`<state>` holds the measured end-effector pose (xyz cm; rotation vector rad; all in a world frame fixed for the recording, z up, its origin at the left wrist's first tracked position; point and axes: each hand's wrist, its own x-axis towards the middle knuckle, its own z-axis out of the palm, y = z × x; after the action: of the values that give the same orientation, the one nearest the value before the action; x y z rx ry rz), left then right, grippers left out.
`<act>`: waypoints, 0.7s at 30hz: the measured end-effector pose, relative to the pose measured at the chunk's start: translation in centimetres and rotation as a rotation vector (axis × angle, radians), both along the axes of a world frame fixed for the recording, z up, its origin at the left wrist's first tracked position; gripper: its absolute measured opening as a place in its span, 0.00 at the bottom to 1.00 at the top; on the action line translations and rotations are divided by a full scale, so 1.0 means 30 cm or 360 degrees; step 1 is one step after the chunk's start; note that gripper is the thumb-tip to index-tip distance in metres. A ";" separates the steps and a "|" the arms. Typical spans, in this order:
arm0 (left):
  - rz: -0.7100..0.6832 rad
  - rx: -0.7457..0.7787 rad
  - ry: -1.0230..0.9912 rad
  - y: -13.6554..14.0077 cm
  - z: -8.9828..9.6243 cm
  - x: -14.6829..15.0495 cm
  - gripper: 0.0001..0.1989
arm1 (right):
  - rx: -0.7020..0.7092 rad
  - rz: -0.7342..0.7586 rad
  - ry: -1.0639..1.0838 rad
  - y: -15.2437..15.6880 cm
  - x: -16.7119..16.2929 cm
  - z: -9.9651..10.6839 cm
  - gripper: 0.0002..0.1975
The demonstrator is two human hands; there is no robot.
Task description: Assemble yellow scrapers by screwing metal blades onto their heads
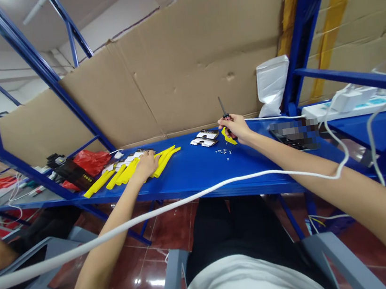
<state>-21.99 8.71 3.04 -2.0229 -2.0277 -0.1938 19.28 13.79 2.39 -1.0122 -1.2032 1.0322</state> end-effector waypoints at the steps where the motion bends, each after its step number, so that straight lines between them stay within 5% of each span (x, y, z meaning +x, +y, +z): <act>1: -0.0023 0.0031 0.0011 0.002 0.002 0.021 0.23 | -0.0001 -0.0003 -0.0008 0.000 0.000 0.001 0.10; 6: -0.0276 0.0002 0.0074 0.011 -0.005 0.150 0.23 | 0.0002 -0.0028 -0.0063 0.000 0.000 0.001 0.11; 11: -0.0155 -0.0099 0.0204 0.027 -0.020 0.248 0.24 | 0.0020 -0.0054 -0.0190 0.001 0.003 -0.005 0.09; 21: -0.0129 -0.0054 0.0082 -0.012 0.010 0.260 0.20 | 0.0071 -0.0267 -0.0860 0.061 0.068 -0.022 0.08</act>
<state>-14.19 8.34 3.35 -2.1104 -1.9326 -0.1226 21.32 15.63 1.74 -1.3828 -1.5337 0.6100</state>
